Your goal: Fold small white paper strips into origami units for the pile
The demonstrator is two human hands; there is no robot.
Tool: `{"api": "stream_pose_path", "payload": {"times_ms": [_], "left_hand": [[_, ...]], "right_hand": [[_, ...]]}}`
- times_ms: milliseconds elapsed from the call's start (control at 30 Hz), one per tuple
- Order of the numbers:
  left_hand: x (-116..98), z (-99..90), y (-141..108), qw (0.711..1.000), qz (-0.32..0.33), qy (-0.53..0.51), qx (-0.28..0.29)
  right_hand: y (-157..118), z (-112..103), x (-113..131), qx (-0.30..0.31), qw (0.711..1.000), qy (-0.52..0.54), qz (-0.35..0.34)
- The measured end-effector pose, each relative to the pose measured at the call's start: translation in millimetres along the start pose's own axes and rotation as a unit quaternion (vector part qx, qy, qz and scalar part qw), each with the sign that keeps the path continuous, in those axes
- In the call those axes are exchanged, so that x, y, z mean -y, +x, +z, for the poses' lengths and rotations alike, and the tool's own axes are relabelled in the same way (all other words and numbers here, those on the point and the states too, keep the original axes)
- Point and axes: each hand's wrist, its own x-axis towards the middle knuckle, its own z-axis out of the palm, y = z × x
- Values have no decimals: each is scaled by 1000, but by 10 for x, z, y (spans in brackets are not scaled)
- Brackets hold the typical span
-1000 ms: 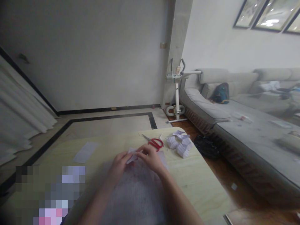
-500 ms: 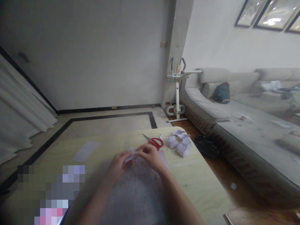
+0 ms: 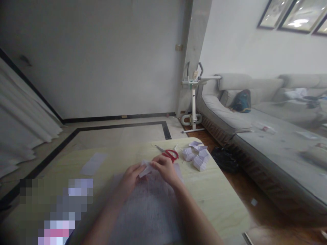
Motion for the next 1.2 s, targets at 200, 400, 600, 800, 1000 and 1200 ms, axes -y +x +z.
{"api": "stream_pose_path", "payload": {"times_ms": [200,400,600,800,1000,1200], "left_hand": [[-41,8,-3,998,29,58,-8],[29,18,21,989,116,84,-26],[130,-20,58,970,156,169,-76],[20,-26,22,986,109,113,-61],[-95,-21,-16,991,72,106,-45],[-66,-45,-28,997,39,70,-7]], "right_hand": [[-3,34,-36,-20,1000,-21,11],[11,27,-48,-66,997,-35,-5],[16,33,-71,-77,997,-22,-6],[8,34,-68,-60,998,-15,-9],[2,27,-26,-48,999,-2,-5],[-3,10,-8,-36,999,-8,7]]}}
